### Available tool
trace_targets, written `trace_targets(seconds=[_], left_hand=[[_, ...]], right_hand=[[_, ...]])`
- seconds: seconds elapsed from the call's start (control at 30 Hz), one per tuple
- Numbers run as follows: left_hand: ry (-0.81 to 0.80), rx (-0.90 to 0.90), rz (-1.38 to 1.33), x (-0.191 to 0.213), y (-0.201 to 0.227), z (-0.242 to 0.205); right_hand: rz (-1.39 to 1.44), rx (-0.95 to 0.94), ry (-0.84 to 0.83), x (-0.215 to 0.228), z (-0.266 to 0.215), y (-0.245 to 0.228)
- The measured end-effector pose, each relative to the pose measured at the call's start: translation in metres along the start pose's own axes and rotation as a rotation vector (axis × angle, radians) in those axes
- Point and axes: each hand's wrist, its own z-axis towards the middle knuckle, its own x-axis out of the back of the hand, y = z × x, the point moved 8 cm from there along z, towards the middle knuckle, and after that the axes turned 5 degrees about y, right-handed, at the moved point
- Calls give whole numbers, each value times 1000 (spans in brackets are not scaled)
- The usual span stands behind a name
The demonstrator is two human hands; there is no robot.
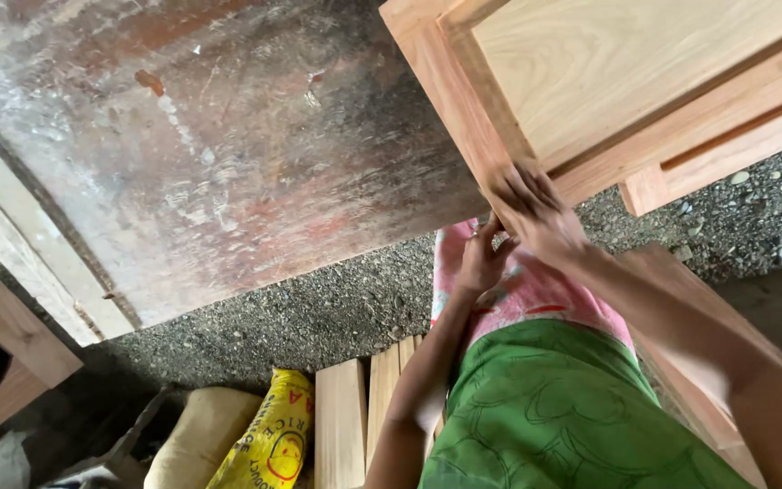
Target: The person sands a wooden cabinet door with a sanding block. They hold the door with one hand and rub the surface with the block using the other hand, working on the flat panel and the frame edges.
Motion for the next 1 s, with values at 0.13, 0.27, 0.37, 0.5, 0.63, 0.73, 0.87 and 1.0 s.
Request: trace_targets(seconds=[0.13,0.27,0.37,0.5,0.63,0.73,0.87,1.0], left_hand=[[28,74,-56,2,7,-4],[45,1,-13,-5,4,-6],[-42,-35,22,-12,-6,-4],[1,42,-15,-8,-7,-5],[55,-30,-87,-5,-3,-6],[107,-26,-120,-4,3,-7],[171,-14,6,-5,-4,-12],[233,6,-90,-11,-2,-15]], right_hand=[[-64,-80,-2,-1,-16,1],[-46,-151,34,-5,63,21],[56,-191,-46,-29,118,43],[9,-196,-123,-57,138,63],[129,-237,-100,-2,98,31],[127,-256,-198,8,34,20],[25,-148,-163,-2,-27,27],[34,-94,-93,31,23,16]])
